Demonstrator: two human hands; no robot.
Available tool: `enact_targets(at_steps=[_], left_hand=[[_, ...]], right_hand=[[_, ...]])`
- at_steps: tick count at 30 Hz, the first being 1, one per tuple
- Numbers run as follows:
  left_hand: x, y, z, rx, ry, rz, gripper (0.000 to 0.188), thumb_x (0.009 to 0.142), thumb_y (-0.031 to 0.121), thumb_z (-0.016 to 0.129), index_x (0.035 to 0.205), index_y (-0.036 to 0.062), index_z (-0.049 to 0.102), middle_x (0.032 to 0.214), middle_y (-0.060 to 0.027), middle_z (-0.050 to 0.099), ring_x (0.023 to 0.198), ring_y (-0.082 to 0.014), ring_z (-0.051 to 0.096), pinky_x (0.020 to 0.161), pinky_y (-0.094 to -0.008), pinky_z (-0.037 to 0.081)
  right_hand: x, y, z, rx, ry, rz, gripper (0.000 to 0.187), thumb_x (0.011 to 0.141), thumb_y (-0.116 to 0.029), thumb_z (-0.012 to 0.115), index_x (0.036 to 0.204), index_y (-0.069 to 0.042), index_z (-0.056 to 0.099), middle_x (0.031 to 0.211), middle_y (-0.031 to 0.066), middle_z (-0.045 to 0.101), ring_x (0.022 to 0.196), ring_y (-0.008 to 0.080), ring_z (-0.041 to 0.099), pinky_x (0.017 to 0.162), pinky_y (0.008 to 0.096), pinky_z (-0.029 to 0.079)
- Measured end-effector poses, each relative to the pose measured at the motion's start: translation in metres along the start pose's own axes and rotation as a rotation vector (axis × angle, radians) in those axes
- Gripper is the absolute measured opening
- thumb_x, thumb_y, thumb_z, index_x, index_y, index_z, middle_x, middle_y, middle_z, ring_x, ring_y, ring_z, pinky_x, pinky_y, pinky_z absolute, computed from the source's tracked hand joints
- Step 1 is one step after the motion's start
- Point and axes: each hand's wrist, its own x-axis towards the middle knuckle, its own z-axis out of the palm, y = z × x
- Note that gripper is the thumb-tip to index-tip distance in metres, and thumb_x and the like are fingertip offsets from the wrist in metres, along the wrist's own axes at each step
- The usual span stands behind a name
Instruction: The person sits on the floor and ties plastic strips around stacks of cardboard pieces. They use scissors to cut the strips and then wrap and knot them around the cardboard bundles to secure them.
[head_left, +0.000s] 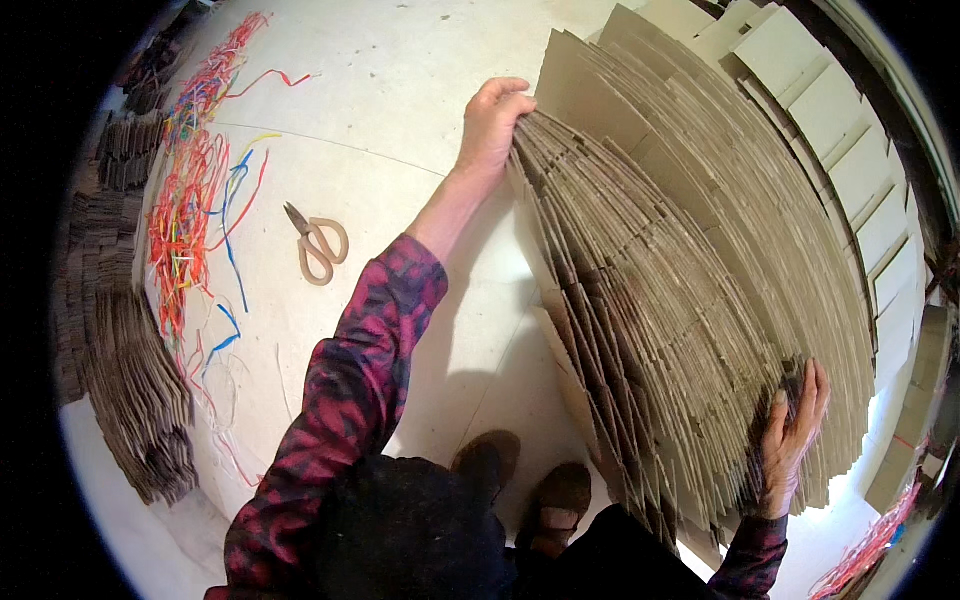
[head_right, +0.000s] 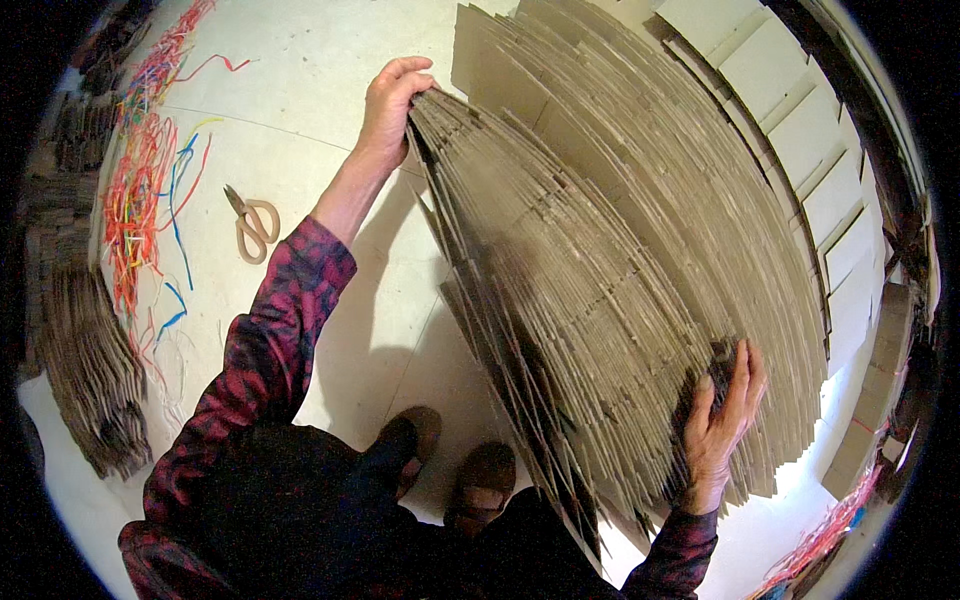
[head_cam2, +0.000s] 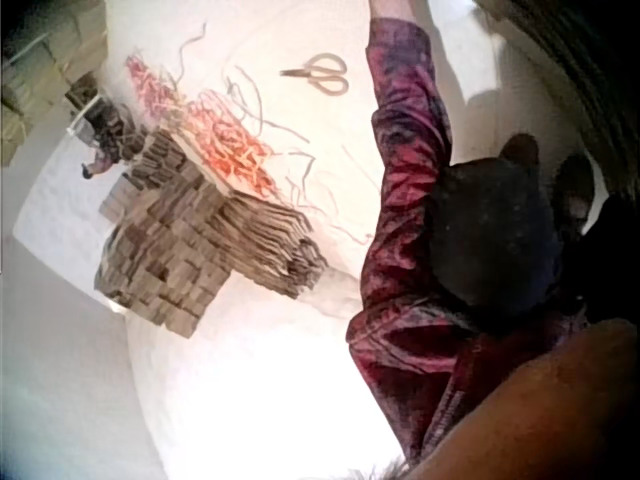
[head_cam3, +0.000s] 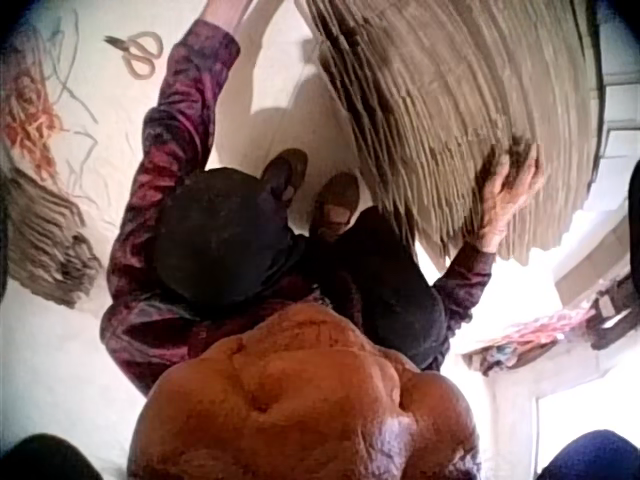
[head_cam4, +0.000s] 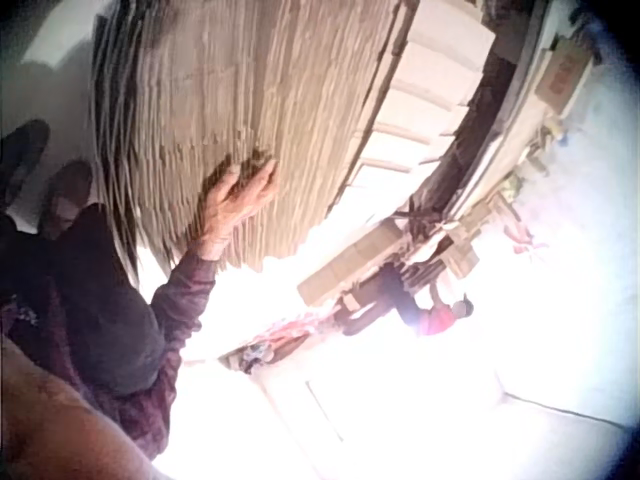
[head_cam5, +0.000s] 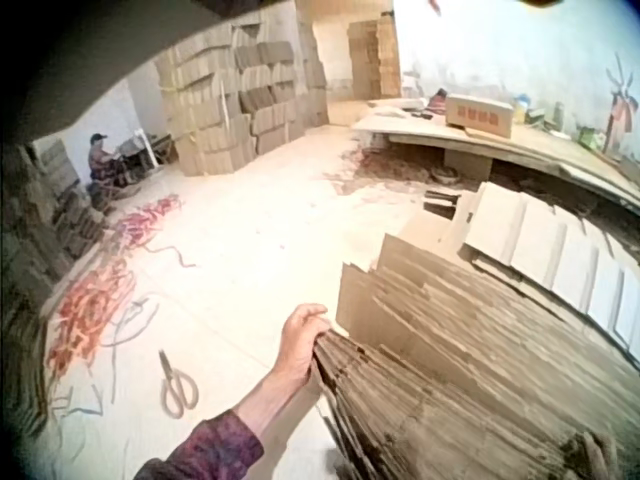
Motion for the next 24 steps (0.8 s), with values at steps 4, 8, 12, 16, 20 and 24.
enact_targets(at_steps=[4,8,12,16,20,24], left_hand=[[-0.019,0.004,-0.029,-0.039,-0.084,-0.018,0.013,0.084,0.013,0.053,0.077,0.0021,0.054,0.075,-0.0078,0.058,0.074,-0.0159,0.055,0.071,-0.0291,0.046],[-0.055,0.007,-0.056,-0.074,0.053,-0.007,0.014,0.083,0.011,0.05,0.071,0.0042,0.051,0.071,-0.0076,0.056,0.068,-0.016,0.054,0.07,-0.0301,0.046],[-0.078,0.011,-0.069,-0.049,0.111,0.014,0.015,0.083,0.012,0.049,0.069,0.0059,0.049,0.065,-0.0059,0.053,0.063,-0.0146,0.051,0.067,-0.03,0.046],[-0.069,0.012,-0.048,0.081,0.035,0.0,0.015,0.083,0.013,0.051,0.07,0.0056,0.051,0.063,-0.0044,0.053,0.062,-0.0135,0.051,0.063,-0.0272,0.045],[-0.037,-0.006,-0.014,0.064,0.026,0.007,0.018,0.087,0.018,0.059,0.075,0.0042,0.056,0.067,-0.003,0.054,0.062,-0.0099,0.051,0.06,-0.0246,0.043],[-0.015,0.008,0.014,-0.027,-0.093,-0.058,0.02,0.087,0.023,0.065,0.082,0.004,0.061,0.069,-0.0012,0.055,0.061,-0.0074,0.05,0.057,-0.0237,0.043]], right_hand=[[0.007,0.014,0.013,-0.111,-0.022,0.008,0.047,0.093,-0.024,0.047,0.135,-0.001,0.044,0.141,0.0218,0.038,0.129,0.0389,0.036,0.107,0.0472,0.028],[0.007,0.008,0.012,-0.109,-0.064,0.013,0.046,0.093,-0.025,0.045,0.133,-0.001,0.047,0.144,0.0213,0.035,0.133,0.0395,0.032,0.109,0.0476,0.024],[0.0,0.002,0.006,-0.121,-0.122,-0.081,0.045,0.094,-0.025,0.045,0.13,0.0,0.049,0.142,0.0216,0.037,0.132,0.04,0.032,0.109,0.0479,0.025],[-0.012,-0.008,0.005,0.022,-0.22,-0.027,0.048,0.094,-0.027,0.046,0.133,0.001,0.044,0.136,0.0234,0.044,0.126,0.0409,0.041,0.106,0.0458,0.03],[-0.01,-0.006,0.003,0.082,-0.264,-0.034,0.051,0.094,-0.031,0.046,0.133,0.002,0.044,0.13,0.0244,0.048,0.119,0.0409,0.047,0.103,0.0442,0.035],[-0.016,0.0,0.0,0.117,-0.296,-0.018,0.051,0.093,-0.031,0.047,0.132,0.002,0.044,0.128,0.0236,0.05,0.118,0.0393,0.047,0.101,0.0441,0.036]])
